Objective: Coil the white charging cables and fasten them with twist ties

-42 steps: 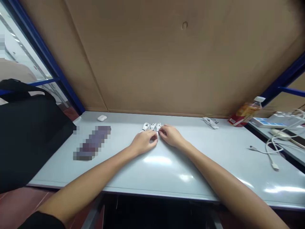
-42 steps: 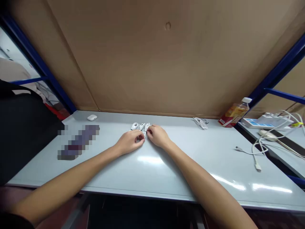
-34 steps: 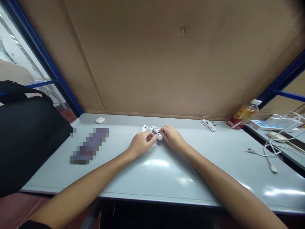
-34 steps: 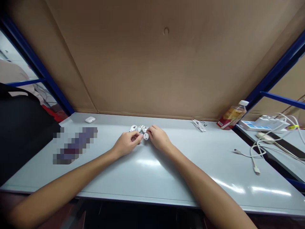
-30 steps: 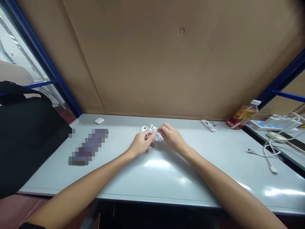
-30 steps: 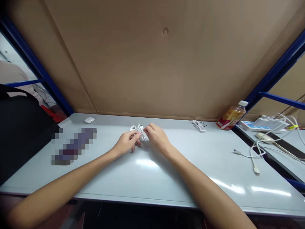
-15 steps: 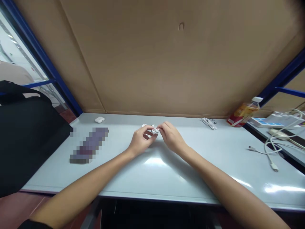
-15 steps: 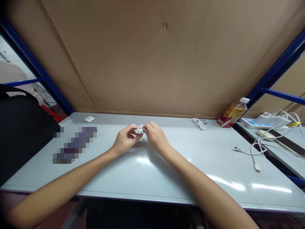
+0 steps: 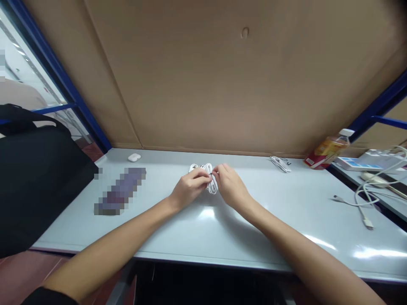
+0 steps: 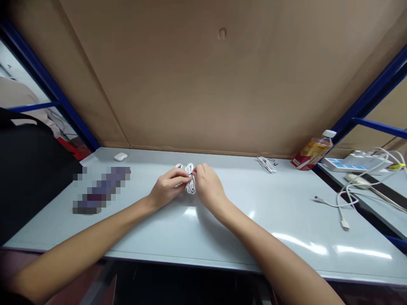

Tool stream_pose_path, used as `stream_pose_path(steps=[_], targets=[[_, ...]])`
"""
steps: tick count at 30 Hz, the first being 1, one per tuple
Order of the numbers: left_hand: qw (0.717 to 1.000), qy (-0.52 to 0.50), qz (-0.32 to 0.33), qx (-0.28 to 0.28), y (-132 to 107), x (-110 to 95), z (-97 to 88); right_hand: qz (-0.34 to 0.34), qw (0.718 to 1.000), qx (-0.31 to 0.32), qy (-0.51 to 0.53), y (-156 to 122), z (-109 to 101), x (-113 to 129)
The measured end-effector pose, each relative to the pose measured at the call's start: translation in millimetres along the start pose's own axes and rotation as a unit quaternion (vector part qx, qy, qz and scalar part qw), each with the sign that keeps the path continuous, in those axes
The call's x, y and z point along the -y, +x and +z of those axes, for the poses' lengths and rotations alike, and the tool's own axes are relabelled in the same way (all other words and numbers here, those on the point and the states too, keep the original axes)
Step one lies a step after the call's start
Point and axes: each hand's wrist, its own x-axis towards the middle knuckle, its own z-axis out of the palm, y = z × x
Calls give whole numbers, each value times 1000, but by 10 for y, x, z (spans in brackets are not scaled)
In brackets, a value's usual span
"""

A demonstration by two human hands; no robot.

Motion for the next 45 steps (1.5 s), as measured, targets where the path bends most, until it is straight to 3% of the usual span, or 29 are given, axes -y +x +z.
stream_pose_path(steps=[4, 8, 10, 12, 14, 16, 18, 20, 22, 26, 29, 31, 33, 36, 37, 38, 39, 42, 43, 45], targets=[[998, 45, 23, 39, -14, 18, 3, 62, 995, 31, 74, -3, -54, 13], [999, 16, -2, 48, -6, 20, 13, 77, 990, 27, 114, 28, -49, -37], [997, -28, -57, 46, 12, 1, 14, 67, 989, 10, 131, 55, -34, -79], [980, -104, -163, 38, 38, -26, 13, 47, 988, -14, 143, 81, -20, -117], [930, -210, -302, 20, 72, -49, 10, 21, 987, -35, 156, 99, -10, -138], [851, -320, -418, 8, 106, -59, 4, -7, 985, -45, 166, 101, -4, -136], [783, -411, -466, 26, 132, -57, -6, -30, 985, -46, 165, 90, 2, -116], [757, -462, -459, 55, 144, -46, -14, -33, 986, -41, 157, 74, 9, -89], [779, -451, -432, 58, 142, -32, -17, -17, 988, -36, 151, 59, 19, -62], [861, -339, -378, 31, 113, -9, -12, 37, 985, -15, 168, 45, 19, -18], [915, -247, -317, 34, 93, 7, -33, 105, 968, 45, 222, 47, -30, 2], [950, -183, -248, 48, 84, 24, -62, 169, 936, 119, 283, 57, -84, -8], [971, -142, -179, 71, 80, 44, -91, 224, 883, 202, 358, 75, -143, -40], [979, -126, -124, 99, 82, 65, -115, 254, 798, 293, 462, 102, -214, -89], [980, -124, -119, 101, 85, 67, -115, 249, 788, 303, 475, 107, -229, -94], [980, -122, -124, 98, 87, 66, -113, 233, 797, 300, 470, 108, -238, -91], [979, -121, -139, 93, 89, 64, -108, 205, 827, 280, 443, 104, -241, -82], [961, -144, -220, 86, 89, 54, -92, 67, 950, 161, 259, 75, -206, -50], [952, -163, -242, 92, 86, 52, -87, 23, 973, 126, 194, 64, -183, -47], [937, -203, -265, 106, 82, 50, -81, -39, 989, 89, 107, 48, -136, -59]])
